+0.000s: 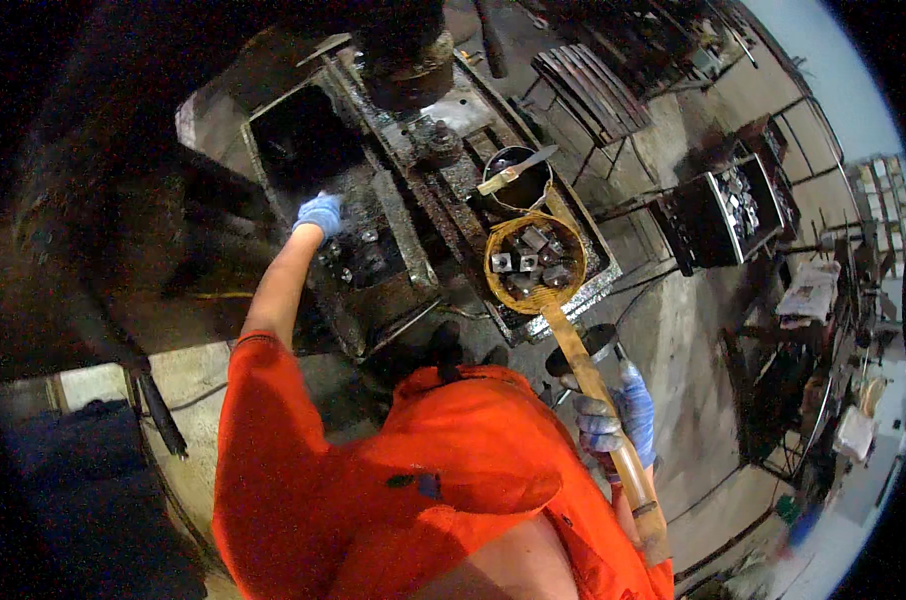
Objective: The person uses a strainer to scoop metal parts out of a liquid-filled tank and dumps them into a bin.
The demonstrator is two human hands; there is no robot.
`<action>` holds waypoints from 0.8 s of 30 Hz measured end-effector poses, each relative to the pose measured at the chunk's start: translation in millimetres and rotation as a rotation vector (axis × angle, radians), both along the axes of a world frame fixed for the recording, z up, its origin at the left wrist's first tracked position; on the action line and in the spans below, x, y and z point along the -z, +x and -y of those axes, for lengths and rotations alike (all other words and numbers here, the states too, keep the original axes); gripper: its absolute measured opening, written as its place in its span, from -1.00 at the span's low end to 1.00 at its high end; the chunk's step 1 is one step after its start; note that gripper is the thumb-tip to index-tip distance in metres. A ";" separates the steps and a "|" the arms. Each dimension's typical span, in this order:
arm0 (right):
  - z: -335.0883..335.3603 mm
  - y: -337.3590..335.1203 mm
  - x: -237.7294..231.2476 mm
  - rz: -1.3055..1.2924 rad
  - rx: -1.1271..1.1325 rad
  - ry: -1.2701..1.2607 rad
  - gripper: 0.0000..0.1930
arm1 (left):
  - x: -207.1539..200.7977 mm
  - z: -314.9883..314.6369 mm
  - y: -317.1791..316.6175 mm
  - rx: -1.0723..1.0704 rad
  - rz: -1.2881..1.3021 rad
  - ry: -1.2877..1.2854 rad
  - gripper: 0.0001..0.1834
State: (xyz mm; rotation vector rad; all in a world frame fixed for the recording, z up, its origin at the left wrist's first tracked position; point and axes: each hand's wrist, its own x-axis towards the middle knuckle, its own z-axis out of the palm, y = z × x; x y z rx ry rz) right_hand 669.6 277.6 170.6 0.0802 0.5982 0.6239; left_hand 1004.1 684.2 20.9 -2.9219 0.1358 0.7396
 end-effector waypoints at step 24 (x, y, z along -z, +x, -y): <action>-13.1 -7.0 0.6 -0.065 0.097 0.031 -0.27 | 86.4 -1.6 34.5 0.306 -0.093 0.246 -0.66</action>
